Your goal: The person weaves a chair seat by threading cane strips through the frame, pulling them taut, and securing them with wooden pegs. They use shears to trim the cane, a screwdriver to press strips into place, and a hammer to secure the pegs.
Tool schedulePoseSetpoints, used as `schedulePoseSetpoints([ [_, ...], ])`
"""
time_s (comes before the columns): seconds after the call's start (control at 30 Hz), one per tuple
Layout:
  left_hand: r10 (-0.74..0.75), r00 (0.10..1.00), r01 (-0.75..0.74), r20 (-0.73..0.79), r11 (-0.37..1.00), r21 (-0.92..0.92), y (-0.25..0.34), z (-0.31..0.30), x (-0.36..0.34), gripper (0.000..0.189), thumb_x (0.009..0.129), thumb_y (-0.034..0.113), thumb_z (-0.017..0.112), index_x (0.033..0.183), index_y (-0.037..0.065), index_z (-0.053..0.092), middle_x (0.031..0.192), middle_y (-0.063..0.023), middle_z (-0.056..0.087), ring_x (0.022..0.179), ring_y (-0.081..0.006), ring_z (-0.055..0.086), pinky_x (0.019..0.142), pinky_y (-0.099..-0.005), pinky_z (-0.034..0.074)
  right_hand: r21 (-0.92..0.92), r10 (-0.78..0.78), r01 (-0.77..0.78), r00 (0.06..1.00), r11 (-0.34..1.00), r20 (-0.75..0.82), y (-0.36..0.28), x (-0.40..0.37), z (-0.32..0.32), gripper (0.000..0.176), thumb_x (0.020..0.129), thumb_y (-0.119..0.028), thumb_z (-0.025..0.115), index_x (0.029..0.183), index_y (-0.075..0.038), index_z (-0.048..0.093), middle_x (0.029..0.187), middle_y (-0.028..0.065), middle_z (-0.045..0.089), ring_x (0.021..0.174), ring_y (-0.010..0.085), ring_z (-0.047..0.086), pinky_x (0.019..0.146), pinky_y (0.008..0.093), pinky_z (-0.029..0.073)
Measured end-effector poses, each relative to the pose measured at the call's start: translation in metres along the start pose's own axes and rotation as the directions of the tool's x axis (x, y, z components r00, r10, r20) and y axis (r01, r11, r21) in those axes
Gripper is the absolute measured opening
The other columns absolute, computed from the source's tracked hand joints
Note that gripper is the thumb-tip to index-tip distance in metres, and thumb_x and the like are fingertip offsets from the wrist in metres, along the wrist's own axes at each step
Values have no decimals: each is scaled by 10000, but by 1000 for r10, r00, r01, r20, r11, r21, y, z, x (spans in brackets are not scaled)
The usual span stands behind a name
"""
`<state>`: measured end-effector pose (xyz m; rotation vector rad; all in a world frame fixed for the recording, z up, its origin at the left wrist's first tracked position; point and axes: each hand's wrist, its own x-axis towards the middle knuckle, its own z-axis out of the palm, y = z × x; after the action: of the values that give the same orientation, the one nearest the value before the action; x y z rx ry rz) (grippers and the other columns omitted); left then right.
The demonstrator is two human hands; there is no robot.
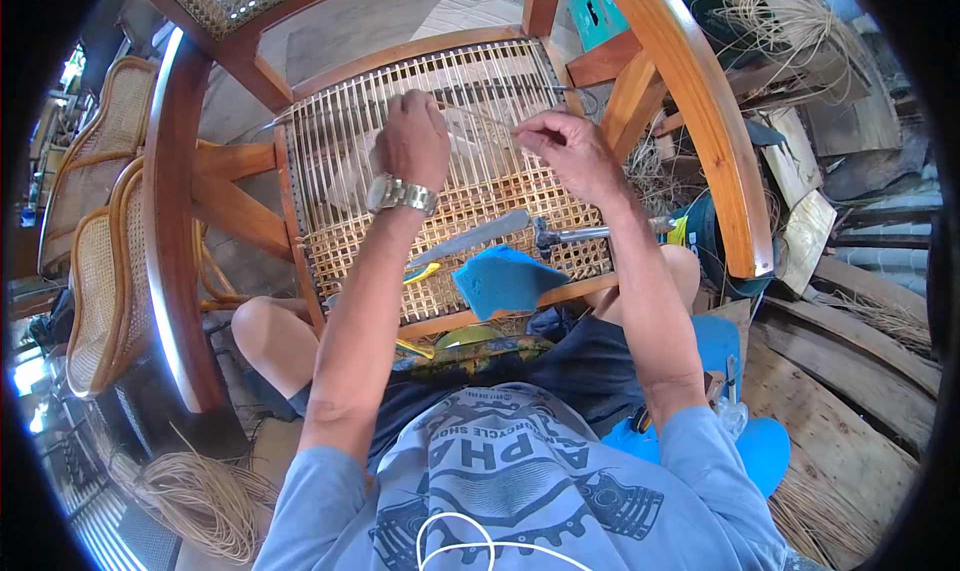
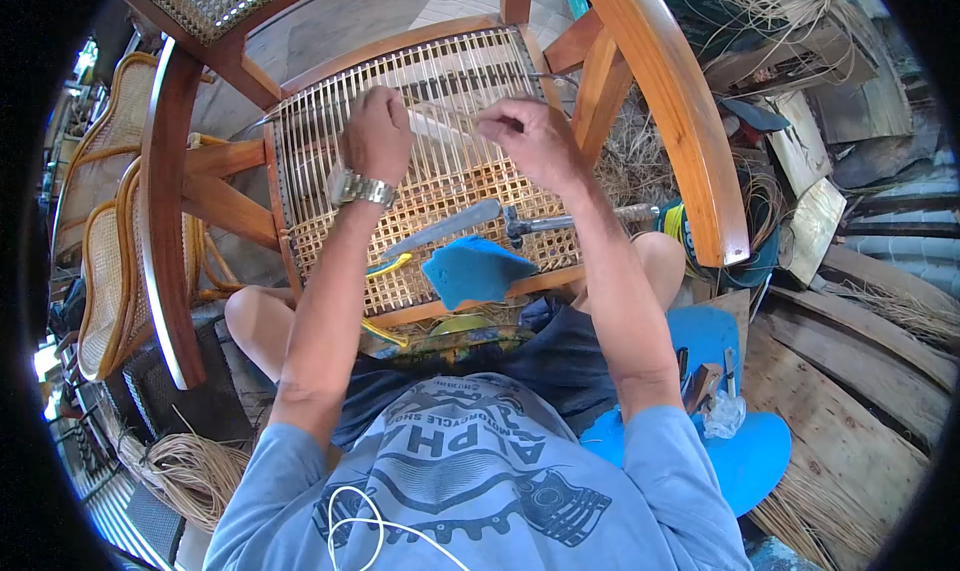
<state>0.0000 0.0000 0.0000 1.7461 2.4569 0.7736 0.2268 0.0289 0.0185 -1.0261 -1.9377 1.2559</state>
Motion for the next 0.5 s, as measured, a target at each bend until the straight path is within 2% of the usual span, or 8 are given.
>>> schedulePoseSetpoints([
  [0.07,62,970,-99,-235,983,-152,-4,16,-7,245,925,262,637,1084,84,689,845,-172,726,747,-301,703,684,-451,547,-48,129,-137,982,989,-141,-3,-4,-7,201,947,-193,699,1089,-57,739,873,45,708,766,95,606,707,281,516],
  [0.1,60,967,-102,-249,982,-161,13,22,-7,245,925,262,637,1084,84,689,845,-172,726,747,-301,703,684,-451,547,-62,117,-126,983,990,-144,7,0,-21,201,947,-193,699,1089,-57,739,873,45,708,766,95,606,707,281,516],
  [0.13,-53,998,61,33,946,-318,26,13,-15,233,925,266,628,1048,86,711,792,-163,722,720,-308,703,686,-448,550,8,146,-147,976,989,-163,12,1,-24,200,941,-201,707,1067,-49,737,864,25,708,756,85,597,694,269,511],
  [0.17,-124,937,259,326,874,-411,36,7,-20,231,926,269,620,1012,88,733,739,-154,718,693,-316,702,687,-444,552,82,179,-167,968,982,-176,16,3,-22,201,936,-209,714,1046,-42,736,855,5,708,747,74,589,681,258,505],
  [0.23,-40,941,180,336,901,-396,40,30,-31,234,919,270,622,995,87,748,739,-159,721,701,-327,708,706,-449,561,-9,177,-182,968,983,-180,19,8,-14,225,916,-248,706,973,-33,734,873,62,726,740,151,643,684,316,525],
  [0.33,37,908,104,417,945,-311,49,36,-34,242,910,248,605,946,67,762,787,-192,722,754,-359,717,739,-455,575,-515,283,-289,955,807,-92,23,11,-6,264,860,-256,623,937,-25,724,937,218,711,900,362,705,800,432,540],
  [0.37,21,876,104,482,967,-232,53,33,-35,251,909,225,585,915,47,762,836,-220,721,798,-380,719,754,-456,582,-514,281,-287,955,808,-93,35,10,-1,264,860,-256,623,937,-25,724,937,218,711,900,362,705,800,432,540],
  [0.5,-19,921,96,389,979,-180,54,42,-37,256,906,209,554,951,61,757,880,-253,707,846,-398,707,789,-467,581,-594,159,-281,955,754,-250,42,6,11,210,844,-150,564,893,-46,739,953,214,715,928,386,692,814,464,544],
])
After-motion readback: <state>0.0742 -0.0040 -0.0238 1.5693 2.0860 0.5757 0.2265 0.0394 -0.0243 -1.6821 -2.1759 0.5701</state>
